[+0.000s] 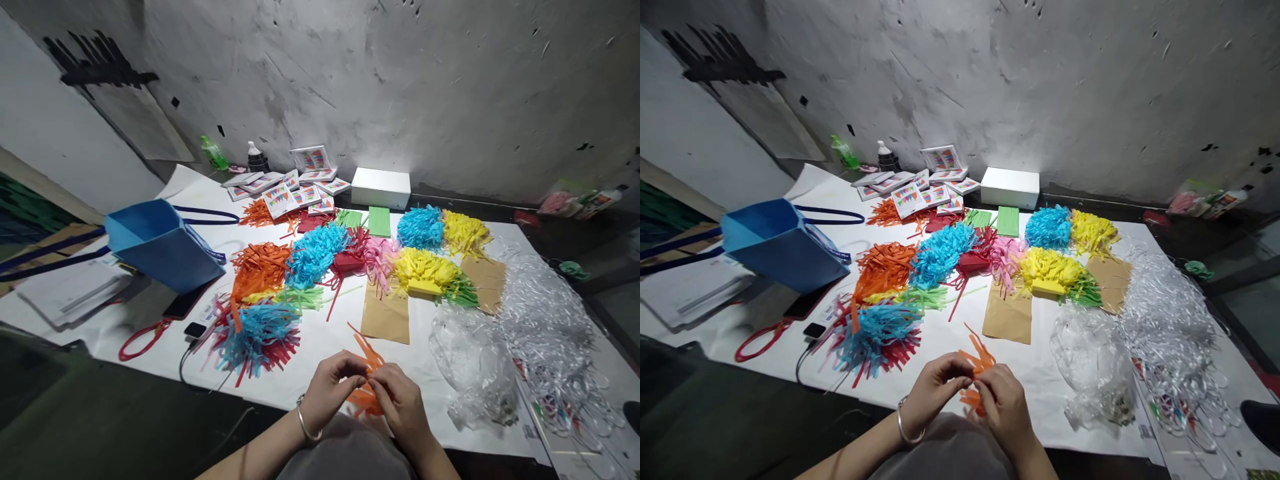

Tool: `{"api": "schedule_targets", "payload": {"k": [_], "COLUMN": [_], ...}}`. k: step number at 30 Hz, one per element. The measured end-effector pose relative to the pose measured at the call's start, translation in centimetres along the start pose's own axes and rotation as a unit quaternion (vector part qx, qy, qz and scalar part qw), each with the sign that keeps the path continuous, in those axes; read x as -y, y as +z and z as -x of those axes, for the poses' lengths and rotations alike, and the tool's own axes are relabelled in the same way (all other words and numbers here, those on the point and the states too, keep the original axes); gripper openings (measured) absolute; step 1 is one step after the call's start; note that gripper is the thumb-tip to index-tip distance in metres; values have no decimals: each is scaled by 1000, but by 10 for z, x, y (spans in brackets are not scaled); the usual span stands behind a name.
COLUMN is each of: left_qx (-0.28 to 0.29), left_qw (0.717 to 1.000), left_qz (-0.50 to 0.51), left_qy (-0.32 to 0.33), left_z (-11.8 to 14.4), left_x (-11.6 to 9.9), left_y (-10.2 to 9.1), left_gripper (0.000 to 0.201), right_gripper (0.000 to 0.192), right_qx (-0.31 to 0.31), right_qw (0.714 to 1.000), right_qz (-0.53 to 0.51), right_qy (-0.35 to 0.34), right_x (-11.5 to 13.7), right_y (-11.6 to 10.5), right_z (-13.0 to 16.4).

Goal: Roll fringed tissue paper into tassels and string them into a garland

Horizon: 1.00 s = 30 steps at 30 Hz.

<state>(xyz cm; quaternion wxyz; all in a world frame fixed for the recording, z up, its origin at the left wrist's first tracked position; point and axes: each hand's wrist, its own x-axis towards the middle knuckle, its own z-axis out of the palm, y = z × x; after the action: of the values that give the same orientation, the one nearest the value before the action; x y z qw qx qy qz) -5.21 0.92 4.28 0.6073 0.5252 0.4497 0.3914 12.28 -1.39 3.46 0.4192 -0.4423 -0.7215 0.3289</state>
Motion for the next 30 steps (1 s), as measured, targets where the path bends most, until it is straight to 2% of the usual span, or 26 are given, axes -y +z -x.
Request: {"api": "schedule_targets", "payload": {"k": [2, 4, 8, 11, 13, 15, 18, 21, 24, 27, 30], "left_qx": [5, 4, 6, 39, 50, 52, 55, 38, 8, -1, -39], "left_qw": [999, 999, 998, 996, 997, 992, 962, 944, 951, 982, 994], "left_qz": [-40, -32, 43, 35, -18, -113, -259, -313, -294, -187, -105], "left_qy": [20, 16, -48, -74, -58, -15, 61, 93, 91, 40, -4], "left_z": [0, -1, -3, -4, -4, -3, -3, -2, 5, 11, 6], "left_x": [0, -1, -4, -5, -4, -2, 1, 3, 7, 19, 30], "left_y": [0, -1, -4, -5, -5, -4, -8, -17, -25, -23, -32], "left_gripper": [10, 16, 26, 28, 27, 21, 15, 16, 18, 11, 9], "right_gripper": [15, 15, 15, 16, 14, 13, 15, 15, 14, 15, 19], "right_qx": [-3, -6, -24, -29, -23, -4, 30, 46, 51, 33, 18], "right_qw": [1000, 1000, 1000, 999, 998, 994, 982, 971, 973, 982, 988], "right_qz": [-3, -4, 10, 31, 55, 96, 155, 187, 184, 155, 137], "right_qy": [4, 5, 4, -13, -24, -43, -104, -140, -127, -100, -72], "right_x": [1, 1, 0, -2, -3, -4, -6, -10, -17, -24, -33], "right_y": [2, 4, 4, 3, 4, 6, 11, 16, 21, 34, 55], "right_z": [0, 1, 1, 1, 1, -2, -8, -12, -9, -7, -11]}}
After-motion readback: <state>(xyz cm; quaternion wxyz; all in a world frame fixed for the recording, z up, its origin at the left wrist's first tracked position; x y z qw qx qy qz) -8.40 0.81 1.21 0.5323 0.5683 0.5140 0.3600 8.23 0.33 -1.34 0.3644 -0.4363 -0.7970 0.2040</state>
